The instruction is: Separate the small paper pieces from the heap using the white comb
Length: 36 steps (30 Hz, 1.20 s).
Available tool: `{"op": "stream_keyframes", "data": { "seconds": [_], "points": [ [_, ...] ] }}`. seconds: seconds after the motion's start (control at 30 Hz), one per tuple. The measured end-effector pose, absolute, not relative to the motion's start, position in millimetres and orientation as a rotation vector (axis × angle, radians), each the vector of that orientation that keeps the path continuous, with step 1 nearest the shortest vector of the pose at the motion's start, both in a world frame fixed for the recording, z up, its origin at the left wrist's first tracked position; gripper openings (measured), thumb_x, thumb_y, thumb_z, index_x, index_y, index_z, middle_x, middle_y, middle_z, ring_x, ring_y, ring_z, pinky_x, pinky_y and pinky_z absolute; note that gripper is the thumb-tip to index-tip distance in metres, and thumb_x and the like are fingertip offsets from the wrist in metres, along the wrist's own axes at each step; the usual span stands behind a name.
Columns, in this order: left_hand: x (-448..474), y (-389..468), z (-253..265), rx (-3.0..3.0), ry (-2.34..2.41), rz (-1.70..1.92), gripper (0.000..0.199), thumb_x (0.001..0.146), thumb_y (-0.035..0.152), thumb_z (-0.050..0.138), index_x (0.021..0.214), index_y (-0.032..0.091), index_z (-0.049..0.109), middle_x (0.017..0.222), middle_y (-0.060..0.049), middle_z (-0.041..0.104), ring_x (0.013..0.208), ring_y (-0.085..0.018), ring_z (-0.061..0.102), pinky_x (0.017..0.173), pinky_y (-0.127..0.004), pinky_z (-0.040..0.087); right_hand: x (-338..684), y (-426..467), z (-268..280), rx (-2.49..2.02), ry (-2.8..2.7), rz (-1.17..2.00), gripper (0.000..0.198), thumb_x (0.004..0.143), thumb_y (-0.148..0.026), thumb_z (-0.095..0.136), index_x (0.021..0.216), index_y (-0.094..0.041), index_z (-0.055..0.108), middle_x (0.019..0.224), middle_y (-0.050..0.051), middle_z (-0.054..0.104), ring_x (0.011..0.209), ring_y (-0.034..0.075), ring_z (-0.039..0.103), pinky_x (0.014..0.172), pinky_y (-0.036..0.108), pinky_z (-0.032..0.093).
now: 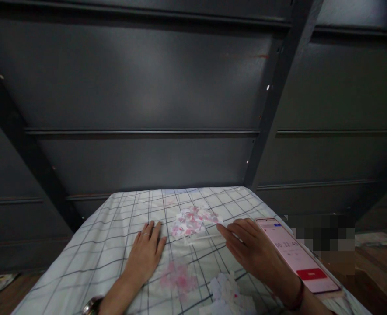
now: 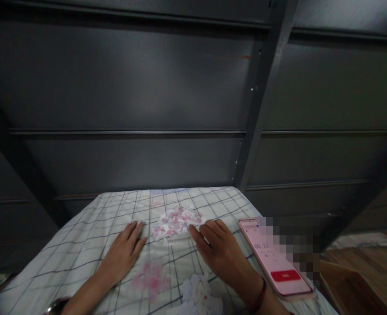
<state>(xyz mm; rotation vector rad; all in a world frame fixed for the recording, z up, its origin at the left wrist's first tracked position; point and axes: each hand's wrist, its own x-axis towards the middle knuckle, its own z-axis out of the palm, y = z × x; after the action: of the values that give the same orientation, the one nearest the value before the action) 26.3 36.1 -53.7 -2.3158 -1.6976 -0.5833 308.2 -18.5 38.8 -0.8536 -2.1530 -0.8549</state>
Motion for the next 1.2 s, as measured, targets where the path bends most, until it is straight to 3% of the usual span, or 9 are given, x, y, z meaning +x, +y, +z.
{"op": "stream_keyframes", "data": {
  "seconds": [0.23,0.57,0.8,0.93,1.2],
  "points": [
    [27,36,-54,-2.309,-1.7,-0.586,0.043,0.091,0.036,0.035,0.127,0.014,0.046,0.13,-0.015,0.051,0.122,-0.03,0.042,0.096,-0.047,0.038,314,-20,41,-0.87,-2.172,-0.823,0.03,0.085,-0.007,0.043,0.113,-0.016,0.052,0.079,0.005,0.06,0.074,0.016,0.053,0.068,0.032,0.046],
    [28,36,-51,-2.328,-1.724,-0.577,0.046,0.091,0.037,0.034,0.126,0.011,0.046,0.131,-0.019,0.049,0.123,-0.033,0.042,0.096,-0.048,0.037,330,-15,27,-0.928,-2.128,-0.774,0.032,0.085,-0.007,0.045,0.115,-0.017,0.049,0.084,0.005,0.058,0.079,0.017,0.05,0.07,0.034,0.044],
    [27,36,-50,-2.33,-1.712,-0.532,0.049,0.092,0.039,0.031,0.127,0.01,0.047,0.131,-0.019,0.049,0.122,-0.033,0.042,0.096,-0.047,0.037,342,-8,34,-0.894,-2.123,-0.592,0.034,0.084,-0.007,0.043,0.114,-0.021,0.05,0.076,0.002,0.056,0.068,0.016,0.048,0.06,0.03,0.04],
    [27,38,-52,-2.325,-1.691,-0.512,0.049,0.092,0.039,0.03,0.127,0.01,0.047,0.13,-0.019,0.049,0.122,-0.033,0.042,0.096,-0.048,0.038,342,-4,30,-0.869,-2.137,-0.505,0.038,0.084,-0.006,0.045,0.119,-0.021,0.047,0.082,0.003,0.058,0.074,0.016,0.049,0.065,0.031,0.041],
    [29,37,-52,-2.288,-1.691,-0.491,0.045,0.092,0.036,0.031,0.126,0.013,0.048,0.131,-0.016,0.05,0.121,-0.03,0.044,0.096,-0.045,0.038,348,1,30,-0.843,-2.184,-0.462,0.022,0.085,-0.006,0.043,0.098,-0.019,0.054,0.076,0.002,0.059,0.07,0.014,0.05,0.063,0.03,0.04]
  ]
}}
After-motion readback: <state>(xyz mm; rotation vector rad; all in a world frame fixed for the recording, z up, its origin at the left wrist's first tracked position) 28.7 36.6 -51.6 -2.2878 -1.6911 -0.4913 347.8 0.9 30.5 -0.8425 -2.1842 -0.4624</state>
